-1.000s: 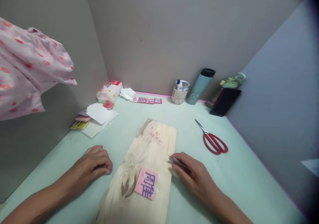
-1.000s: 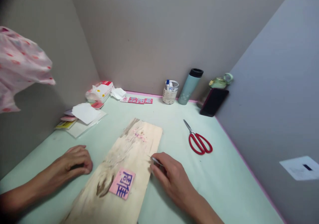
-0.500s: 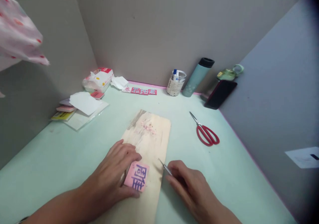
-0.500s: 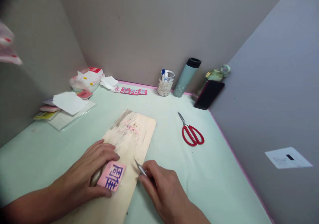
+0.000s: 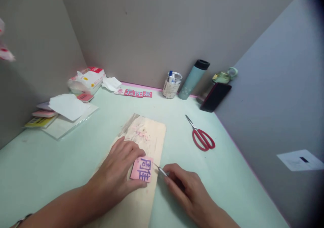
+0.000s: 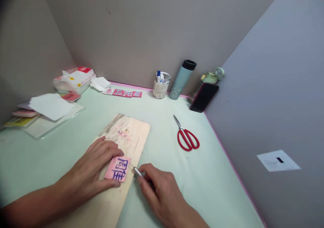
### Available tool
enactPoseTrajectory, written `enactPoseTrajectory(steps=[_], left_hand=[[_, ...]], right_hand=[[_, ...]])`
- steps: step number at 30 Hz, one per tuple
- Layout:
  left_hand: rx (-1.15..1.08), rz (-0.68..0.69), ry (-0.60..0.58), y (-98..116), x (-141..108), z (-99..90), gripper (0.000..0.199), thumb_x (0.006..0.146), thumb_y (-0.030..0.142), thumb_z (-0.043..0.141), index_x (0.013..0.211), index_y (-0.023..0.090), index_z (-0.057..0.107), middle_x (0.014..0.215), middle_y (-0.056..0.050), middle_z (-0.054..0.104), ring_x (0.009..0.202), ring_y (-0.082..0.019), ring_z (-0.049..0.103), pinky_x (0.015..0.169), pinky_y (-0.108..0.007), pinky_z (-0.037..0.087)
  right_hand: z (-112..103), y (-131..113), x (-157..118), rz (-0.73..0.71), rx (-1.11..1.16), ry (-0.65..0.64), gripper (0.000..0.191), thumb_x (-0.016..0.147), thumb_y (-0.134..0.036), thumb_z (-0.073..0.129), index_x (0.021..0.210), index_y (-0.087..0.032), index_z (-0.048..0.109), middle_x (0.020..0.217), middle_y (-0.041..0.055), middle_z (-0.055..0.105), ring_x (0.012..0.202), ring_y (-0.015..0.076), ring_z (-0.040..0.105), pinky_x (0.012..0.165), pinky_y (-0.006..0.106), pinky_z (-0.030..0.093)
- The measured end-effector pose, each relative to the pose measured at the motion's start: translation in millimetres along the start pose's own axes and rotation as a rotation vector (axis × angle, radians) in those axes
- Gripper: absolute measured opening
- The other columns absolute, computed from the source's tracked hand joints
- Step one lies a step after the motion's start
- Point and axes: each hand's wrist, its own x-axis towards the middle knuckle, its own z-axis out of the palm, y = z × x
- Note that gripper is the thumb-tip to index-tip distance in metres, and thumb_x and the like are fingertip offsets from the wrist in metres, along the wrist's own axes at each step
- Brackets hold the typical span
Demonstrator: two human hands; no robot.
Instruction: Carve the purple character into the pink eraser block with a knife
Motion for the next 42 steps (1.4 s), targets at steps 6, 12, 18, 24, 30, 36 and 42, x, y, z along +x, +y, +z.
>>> enactPoseTrajectory(steps=[6,12,18,24,30,36,42], left_hand=[[0.032,-0.014,-0.029,2.9,-2.7,-2.3,0.044,0.082,0.030,0.077,0.120,0.028,0.054,0.115,-0.004,0.062,0.117,-0.029,0.054,0.121,-0.054,0.018],[0.073,-0.008,-0.031,3.8,-1.6,-2.9,0.044,0.083,0.030,0.075,0.122,0.028,0.054,0.117,-0.004,0.062,0.119,-0.030,0.054,0.121,-0.054,0.019],[0.096,-0.014,-0.058,2.7,-1.8,-4.5,0.043,0.086,0.038,0.077,0.122,0.028,0.055,0.119,-0.004,0.062,0.118,-0.029,0.056,0.120,-0.052,0.020],[0.106,0.014,-0.008,3.6,-3.0,-3.4,0.044,0.087,0.042,0.077,0.120,0.027,0.051,0.116,-0.003,0.063,0.118,-0.028,0.054,0.122,-0.051,0.014],[0.114,0.028,-0.054,-2.1,-0.7,-6.9,0.044,0.088,0.046,0.075,0.122,0.028,0.053,0.117,-0.005,0.060,0.116,-0.029,0.055,0.119,-0.055,0.020],[0.102,0.051,-0.025,-7.3,-1.1,-7.0,0.044,0.086,0.049,0.077,0.119,0.026,0.059,0.109,-0.004,0.062,0.106,-0.028,0.059,0.119,-0.057,0.022],[0.092,0.036,-0.050,-9.1,-1.8,-6.8,0.044,0.087,0.051,0.076,0.120,0.027,0.058,0.110,-0.005,0.062,0.107,-0.029,0.058,0.118,-0.058,0.023]], right_hand=[[-2.0,10.1,-1.1,-0.095,-0.081,-0.030,0.017,0.103,-0.024,0.045,0.102,-0.021,0.062,0.073,-0.0018,0.063,0.058,0.0120,0.054,0.057,0.023,0.042],[-0.6,11.0,-3.2,-0.277,-0.203,0.025,0.023,0.105,-0.019,0.042,0.110,-0.017,0.064,0.075,0.0017,0.062,0.059,0.0143,0.056,0.055,0.026,0.044],[-4.2,16.8,-6.5,-0.179,-0.099,0.075,0.027,0.107,-0.022,0.042,0.116,-0.021,0.067,0.084,0.0043,0.069,0.071,0.0169,0.068,0.062,0.025,0.054],[-5.0,15.1,-8.1,-0.140,-0.029,0.026,0.024,0.105,-0.022,0.046,0.122,-0.024,0.064,0.090,0.0036,0.074,0.074,0.0166,0.070,0.068,0.026,0.058],[-2.0,15.5,-5.8,-0.173,-0.120,0.011,0.029,0.108,-0.024,0.040,0.114,-0.020,0.068,0.083,0.0046,0.065,0.065,0.0158,0.065,0.057,0.026,0.051],[3.7,17.8,-5.9,-0.247,-0.192,0.072,0.031,0.109,-0.023,0.037,0.114,-0.015,0.067,0.081,0.0050,0.063,0.061,0.0150,0.061,0.052,0.025,0.048],[7.7,19.1,-5.0,-0.277,-0.236,0.123,0.029,0.109,-0.020,0.037,0.114,-0.014,0.065,0.081,0.0053,0.062,0.059,0.0152,0.061,0.050,0.026,0.047]])
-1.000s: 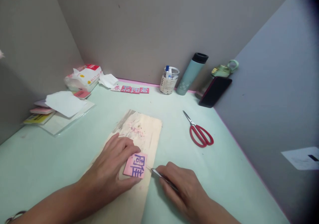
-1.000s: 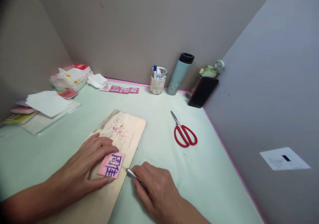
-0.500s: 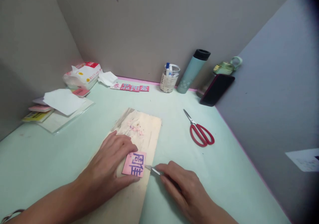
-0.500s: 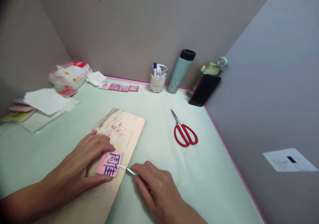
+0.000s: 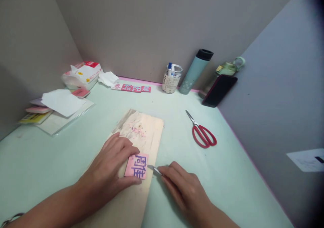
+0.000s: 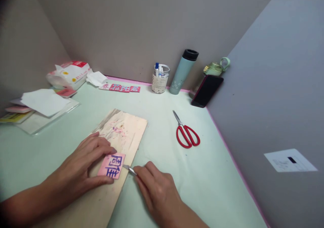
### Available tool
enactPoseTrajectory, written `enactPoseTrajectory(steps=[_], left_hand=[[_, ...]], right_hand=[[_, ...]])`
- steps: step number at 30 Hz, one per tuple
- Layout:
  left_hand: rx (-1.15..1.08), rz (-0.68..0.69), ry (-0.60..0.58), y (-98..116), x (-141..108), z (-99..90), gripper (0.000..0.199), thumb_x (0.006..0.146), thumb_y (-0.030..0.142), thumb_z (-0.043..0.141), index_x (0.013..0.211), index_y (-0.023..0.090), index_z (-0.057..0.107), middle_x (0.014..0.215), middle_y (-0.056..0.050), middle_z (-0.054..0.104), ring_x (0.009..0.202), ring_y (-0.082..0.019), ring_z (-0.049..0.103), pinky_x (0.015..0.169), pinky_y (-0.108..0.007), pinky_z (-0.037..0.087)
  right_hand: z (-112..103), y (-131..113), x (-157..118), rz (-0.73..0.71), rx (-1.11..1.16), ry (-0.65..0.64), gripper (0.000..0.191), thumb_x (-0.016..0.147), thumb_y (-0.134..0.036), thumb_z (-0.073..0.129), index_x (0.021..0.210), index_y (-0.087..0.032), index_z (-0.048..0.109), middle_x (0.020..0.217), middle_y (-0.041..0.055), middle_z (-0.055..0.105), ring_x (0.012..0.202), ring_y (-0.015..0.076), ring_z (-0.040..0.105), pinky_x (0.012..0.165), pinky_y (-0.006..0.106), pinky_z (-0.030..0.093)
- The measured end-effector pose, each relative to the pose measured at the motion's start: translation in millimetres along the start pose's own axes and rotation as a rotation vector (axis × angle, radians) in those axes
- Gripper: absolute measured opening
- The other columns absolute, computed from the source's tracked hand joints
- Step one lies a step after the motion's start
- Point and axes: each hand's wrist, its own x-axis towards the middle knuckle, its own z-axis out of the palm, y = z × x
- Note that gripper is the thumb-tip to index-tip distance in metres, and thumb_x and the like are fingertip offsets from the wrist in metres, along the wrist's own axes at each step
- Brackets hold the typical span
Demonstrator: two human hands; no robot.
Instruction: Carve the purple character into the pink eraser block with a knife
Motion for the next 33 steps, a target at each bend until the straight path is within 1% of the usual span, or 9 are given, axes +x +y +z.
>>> enactPoseTrajectory(steps=[7,9,12,21,27,33], left_hand=[[-0.021,0.001,0.051,2.7,1.1,2.6,0.045,0.085,0.046,0.080,0.118,0.026,0.058,0.108,-0.003,0.061,0.105,-0.028,0.057,0.117,-0.055,0.025],[-0.023,-0.001,0.043,3.0,1.1,2.8,0.044,0.085,0.045,0.080,0.119,0.026,0.057,0.109,-0.003,0.060,0.105,-0.027,0.057,0.117,-0.055,0.025],[-0.004,0.026,0.001,2.0,1.2,2.0,0.045,0.088,0.045,0.077,0.121,0.026,0.055,0.109,-0.003,0.059,0.105,-0.027,0.056,0.116,-0.054,0.024],[0.008,0.030,-0.001,1.9,0.4,1.0,0.045,0.089,0.047,0.076,0.121,0.026,0.052,0.109,-0.003,0.058,0.106,-0.027,0.055,0.116,-0.053,0.023],[0.012,0.044,0.013,-0.6,0.8,1.4,0.045,0.089,0.047,0.076,0.121,0.026,0.054,0.109,-0.004,0.060,0.106,-0.027,0.057,0.116,-0.054,0.026],[-0.011,0.030,0.019,2.9,0.7,-0.5,0.042,0.088,0.045,0.077,0.119,0.025,0.055,0.109,-0.004,0.061,0.105,-0.027,0.058,0.115,-0.054,0.027]], right_hand=[[2.6,-0.7,-1.6,-0.039,-0.085,0.056,0.026,0.109,-0.018,0.037,0.117,-0.015,0.062,0.080,0.0044,0.063,0.056,0.0143,0.060,0.048,0.025,0.046],[2.4,-0.2,-1.2,-0.047,-0.099,0.065,0.026,0.109,-0.018,0.037,0.117,-0.015,0.062,0.080,0.0042,0.063,0.056,0.0141,0.060,0.047,0.025,0.045],[1.7,1.2,0.2,-0.049,-0.090,0.050,0.026,0.109,-0.017,0.038,0.117,-0.015,0.062,0.081,0.0045,0.063,0.057,0.0145,0.061,0.049,0.025,0.046],[-1.9,2.2,3.0,0.004,-0.029,0.012,0.028,0.108,-0.018,0.039,0.114,-0.015,0.066,0.080,0.0041,0.060,0.058,0.0146,0.060,0.051,0.026,0.047],[-6.4,2.1,3.0,-0.001,0.039,-0.020,0.028,0.108,-0.018,0.040,0.114,-0.015,0.067,0.078,0.0037,0.060,0.060,0.0141,0.059,0.051,0.025,0.045],[-2.5,3.8,3.7,-0.011,-0.047,0.008,0.029,0.108,-0.018,0.038,0.114,-0.013,0.067,0.079,0.0045,0.060,0.058,0.0145,0.060,0.049,0.026,0.045]])
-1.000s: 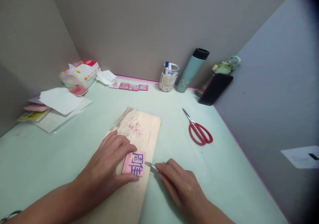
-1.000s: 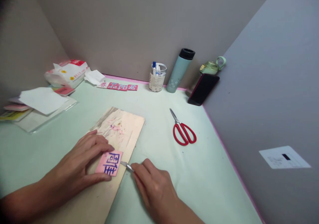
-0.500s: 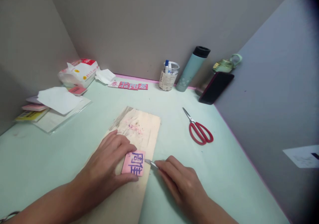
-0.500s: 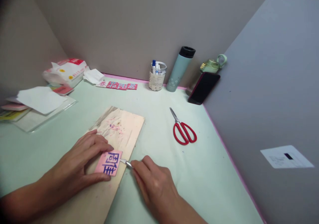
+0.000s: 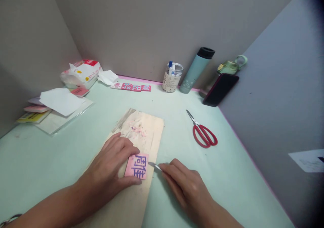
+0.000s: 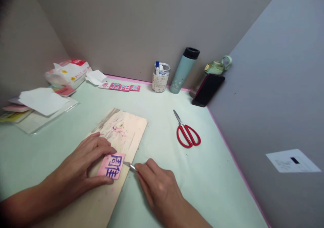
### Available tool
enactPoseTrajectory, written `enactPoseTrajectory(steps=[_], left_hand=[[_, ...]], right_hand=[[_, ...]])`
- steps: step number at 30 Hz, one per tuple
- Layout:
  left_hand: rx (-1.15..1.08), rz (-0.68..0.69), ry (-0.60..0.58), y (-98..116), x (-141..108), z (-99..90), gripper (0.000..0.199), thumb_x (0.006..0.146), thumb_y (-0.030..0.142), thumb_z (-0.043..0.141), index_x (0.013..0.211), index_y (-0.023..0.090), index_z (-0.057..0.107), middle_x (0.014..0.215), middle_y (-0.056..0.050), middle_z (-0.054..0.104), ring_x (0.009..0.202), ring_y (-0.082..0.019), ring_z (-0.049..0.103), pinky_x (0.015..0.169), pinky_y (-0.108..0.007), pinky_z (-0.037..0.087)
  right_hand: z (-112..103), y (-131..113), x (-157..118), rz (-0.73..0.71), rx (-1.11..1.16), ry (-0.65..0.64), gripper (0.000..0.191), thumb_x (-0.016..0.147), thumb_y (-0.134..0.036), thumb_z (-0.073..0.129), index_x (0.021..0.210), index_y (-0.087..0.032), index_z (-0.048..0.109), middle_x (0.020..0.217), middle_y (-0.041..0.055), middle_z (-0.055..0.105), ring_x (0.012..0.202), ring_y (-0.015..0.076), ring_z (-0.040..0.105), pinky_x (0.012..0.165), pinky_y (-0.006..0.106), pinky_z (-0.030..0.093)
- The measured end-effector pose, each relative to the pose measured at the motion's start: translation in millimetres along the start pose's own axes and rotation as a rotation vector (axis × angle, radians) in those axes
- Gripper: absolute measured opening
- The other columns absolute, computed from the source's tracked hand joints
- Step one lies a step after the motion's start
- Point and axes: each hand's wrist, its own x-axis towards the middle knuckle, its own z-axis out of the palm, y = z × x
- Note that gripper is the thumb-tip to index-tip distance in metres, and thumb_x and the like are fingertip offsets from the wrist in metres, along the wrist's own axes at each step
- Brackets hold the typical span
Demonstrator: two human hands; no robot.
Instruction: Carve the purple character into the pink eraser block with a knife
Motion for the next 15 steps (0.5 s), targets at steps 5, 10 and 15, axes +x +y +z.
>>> enactPoseTrajectory(steps=[5,10,15], left_hand=[[-0.010,-0.002,0.004,0.5,0.9,1.2,0.043,0.087,0.045,0.078,0.118,0.025,0.056,0.108,-0.003,0.061,0.104,-0.027,0.057,0.115,-0.054,0.027],[-0.044,-0.047,0.046,4.3,0.7,4.8,0.044,0.083,0.040,0.083,0.116,0.025,0.057,0.107,-0.003,0.060,0.104,-0.027,0.056,0.118,-0.054,0.024],[-0.058,-0.054,0.050,6.3,1.1,5.0,0.043,0.083,0.038,0.083,0.115,0.026,0.057,0.107,-0.003,0.060,0.104,-0.027,0.056,0.117,-0.053,0.024]], right_hand=[[1.5,-1.2,0.9,-0.007,-0.041,0.014,0.031,0.109,-0.018,0.036,0.114,-0.013,0.066,0.078,0.0042,0.060,0.057,0.0142,0.060,0.049,0.025,0.045],[1.1,-2.5,2.6,-0.015,-0.060,0.043,0.029,0.109,-0.018,0.037,0.114,-0.013,0.066,0.078,0.0038,0.060,0.055,0.0138,0.058,0.047,0.025,0.044],[2.2,-2.0,4.6,-0.018,-0.081,0.052,0.029,0.109,-0.018,0.037,0.113,-0.014,0.066,0.078,0.0035,0.060,0.055,0.0136,0.058,0.047,0.024,0.045]])
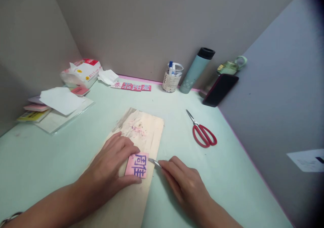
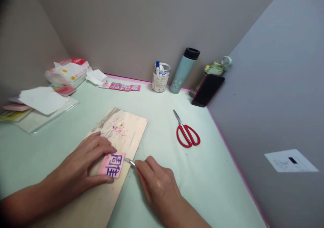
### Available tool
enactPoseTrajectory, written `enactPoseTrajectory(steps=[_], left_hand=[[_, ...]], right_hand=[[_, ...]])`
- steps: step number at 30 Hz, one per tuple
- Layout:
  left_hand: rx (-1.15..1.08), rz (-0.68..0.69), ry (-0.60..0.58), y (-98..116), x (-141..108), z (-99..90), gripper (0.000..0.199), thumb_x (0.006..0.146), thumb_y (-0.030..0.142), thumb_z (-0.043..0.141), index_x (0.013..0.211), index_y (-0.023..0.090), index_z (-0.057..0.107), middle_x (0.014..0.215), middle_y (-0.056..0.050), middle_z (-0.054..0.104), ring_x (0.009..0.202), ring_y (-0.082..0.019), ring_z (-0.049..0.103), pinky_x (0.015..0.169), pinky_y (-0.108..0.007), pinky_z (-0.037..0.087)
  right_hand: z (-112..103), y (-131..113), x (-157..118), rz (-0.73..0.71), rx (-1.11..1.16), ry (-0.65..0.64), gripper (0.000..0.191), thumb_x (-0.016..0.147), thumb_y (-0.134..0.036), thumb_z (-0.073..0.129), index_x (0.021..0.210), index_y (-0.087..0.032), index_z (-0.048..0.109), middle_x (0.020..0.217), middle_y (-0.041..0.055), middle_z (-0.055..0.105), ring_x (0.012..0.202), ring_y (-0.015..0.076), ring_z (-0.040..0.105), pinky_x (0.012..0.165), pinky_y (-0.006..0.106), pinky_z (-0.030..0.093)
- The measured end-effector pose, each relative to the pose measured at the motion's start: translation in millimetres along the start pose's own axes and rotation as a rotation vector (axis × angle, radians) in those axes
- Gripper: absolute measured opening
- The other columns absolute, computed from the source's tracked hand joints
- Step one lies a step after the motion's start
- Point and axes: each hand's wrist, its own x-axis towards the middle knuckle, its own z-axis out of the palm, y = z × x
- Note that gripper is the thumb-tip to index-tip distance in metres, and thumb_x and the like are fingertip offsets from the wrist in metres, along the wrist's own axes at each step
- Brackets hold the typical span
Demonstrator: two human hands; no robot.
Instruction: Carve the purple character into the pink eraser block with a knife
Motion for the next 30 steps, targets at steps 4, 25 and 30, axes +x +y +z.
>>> enactPoseTrajectory(steps=[4,25,30], left_hand=[[-0.001,-0.012,-0.007,-0.1,0.2,-0.6,0.043,0.083,0.038,0.083,0.115,0.026,0.056,0.107,-0.003,0.060,0.105,-0.027,0.055,0.117,-0.055,0.025],[-0.037,0.009,0.001,4.2,2.7,-3.8,0.034,0.085,0.032,0.080,0.108,0.023,0.057,0.101,-0.002,0.058,0.097,-0.026,0.053,0.108,-0.052,0.032],[-0.060,-0.039,-0.004,8.3,5.2,-7.0,0.031,0.083,0.027,0.081,0.103,0.022,0.058,0.099,-0.002,0.058,0.098,-0.027,0.051,0.098,-0.048,0.039]], right_hand=[[1.3,-0.7,0.6,0.005,-0.008,0.015,0.030,0.109,-0.019,0.036,0.111,-0.013,0.066,0.077,0.0032,0.059,0.054,0.0131,0.057,0.047,0.024,0.045],[-0.4,-15.0,7.3,0.140,-0.103,-0.076,0.035,0.109,-0.022,0.032,0.101,-0.018,0.066,0.079,0.0034,0.061,0.054,0.0137,0.056,0.049,0.025,0.035],[-5.3,-18.3,19.1,0.257,-0.113,-0.179,0.024,0.103,-0.017,0.043,0.099,-0.020,0.067,0.082,0.0032,0.063,0.054,0.0136,0.053,0.051,0.026,0.028]])
